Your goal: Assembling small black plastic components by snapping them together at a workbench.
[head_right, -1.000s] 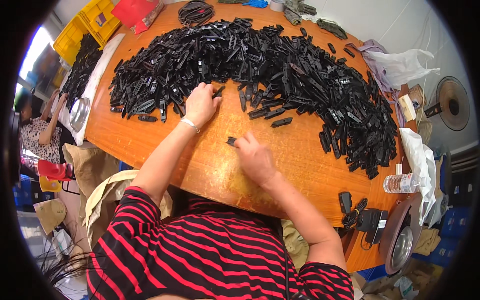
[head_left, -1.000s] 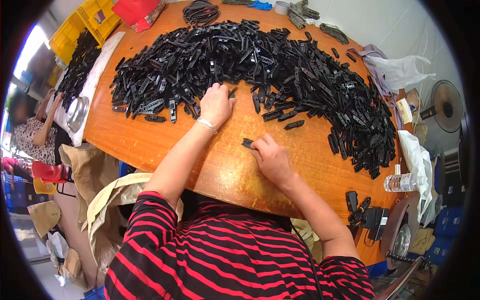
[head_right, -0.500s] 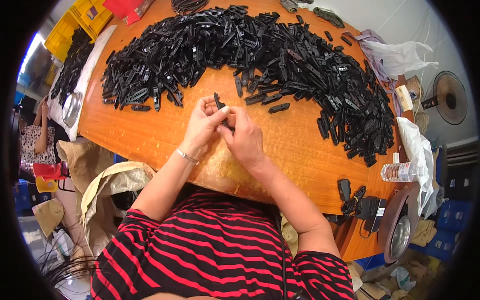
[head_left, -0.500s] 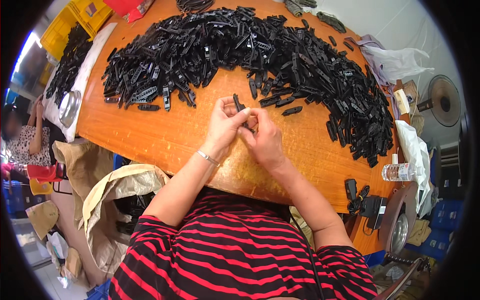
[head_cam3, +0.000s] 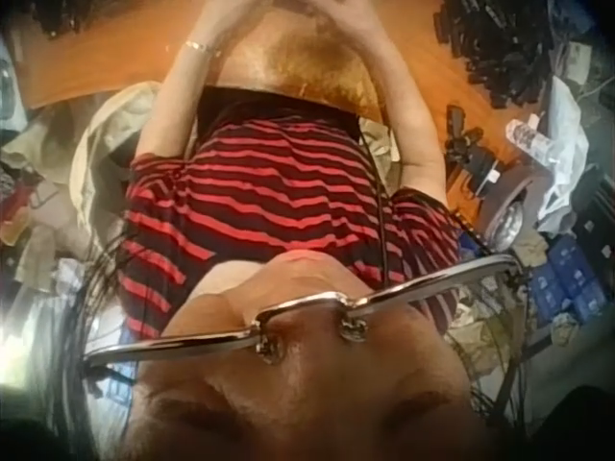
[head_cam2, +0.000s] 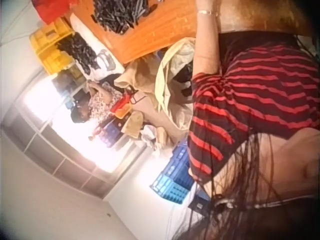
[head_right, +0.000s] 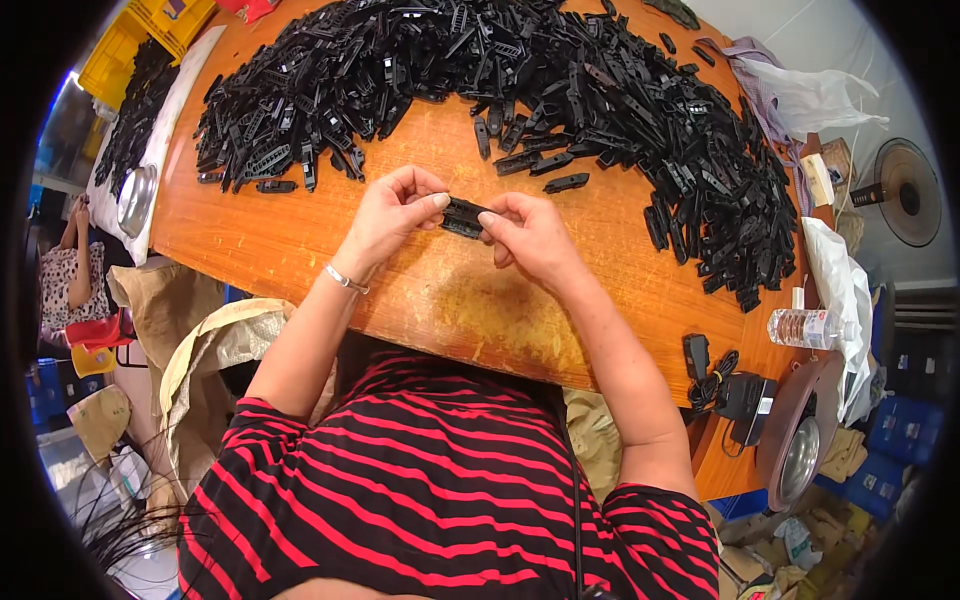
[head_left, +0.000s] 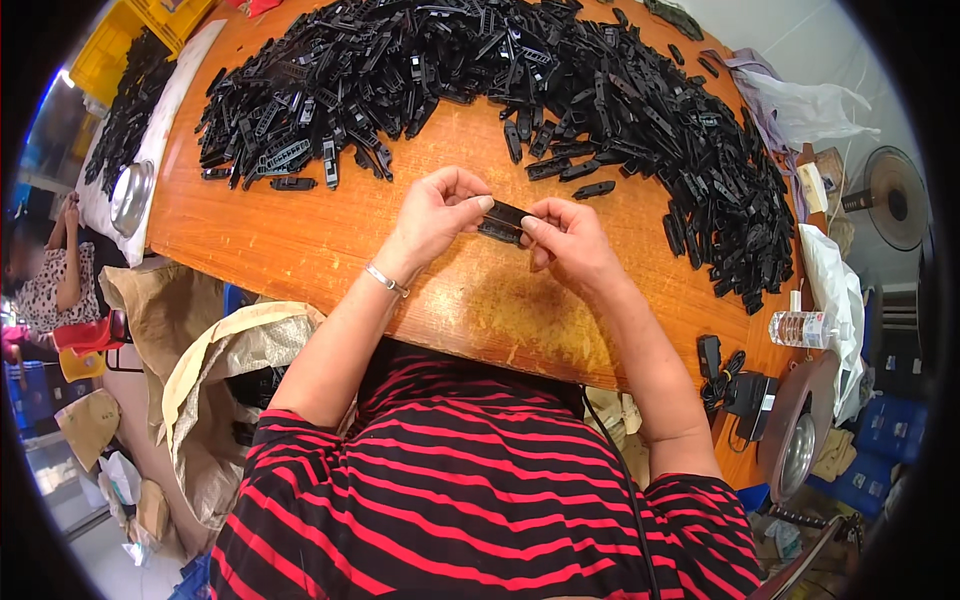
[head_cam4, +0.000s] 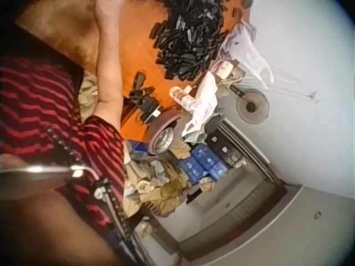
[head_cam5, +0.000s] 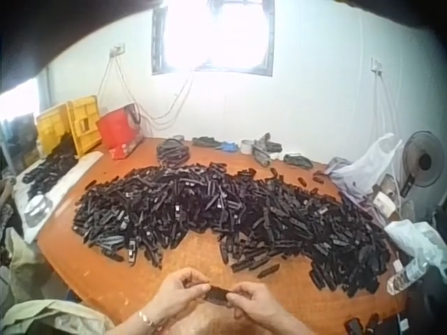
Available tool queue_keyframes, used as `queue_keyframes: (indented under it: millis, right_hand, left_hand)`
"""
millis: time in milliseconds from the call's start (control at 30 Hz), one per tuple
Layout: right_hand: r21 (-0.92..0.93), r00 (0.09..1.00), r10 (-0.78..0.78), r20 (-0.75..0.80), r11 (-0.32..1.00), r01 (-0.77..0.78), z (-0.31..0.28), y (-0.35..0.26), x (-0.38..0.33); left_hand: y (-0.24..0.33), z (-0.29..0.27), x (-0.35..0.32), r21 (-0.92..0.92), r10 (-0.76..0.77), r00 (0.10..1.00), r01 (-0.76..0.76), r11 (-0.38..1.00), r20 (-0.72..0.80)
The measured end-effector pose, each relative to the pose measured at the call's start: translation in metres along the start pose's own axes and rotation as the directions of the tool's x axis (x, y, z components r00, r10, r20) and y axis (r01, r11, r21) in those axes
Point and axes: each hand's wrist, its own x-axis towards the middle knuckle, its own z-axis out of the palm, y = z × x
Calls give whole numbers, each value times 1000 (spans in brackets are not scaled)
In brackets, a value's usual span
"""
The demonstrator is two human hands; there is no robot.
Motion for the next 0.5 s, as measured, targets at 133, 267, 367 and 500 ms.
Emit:
queue_keyframes:
  millis: [133,267,367,500]
  right_hand:
    - [3,995,-55,-77,998,55,1,4,1]
    - [-51,997,-9,-73,999,6,5,11,-1]
    - [-85,996,-33,-89,996,25,8,16,-1]
    - [-138,992,-39,-121,990,22,12,11,-2]
  left_hand:
    - [-5,1,1,71,-62,998,62,996,-1]
    - [-8,4,1,289,-57,996,76,954,-76]
    - [-9,5,2,374,-24,996,54,926,-84]
    - [-8,7,3,464,-32,994,79,882,-108]
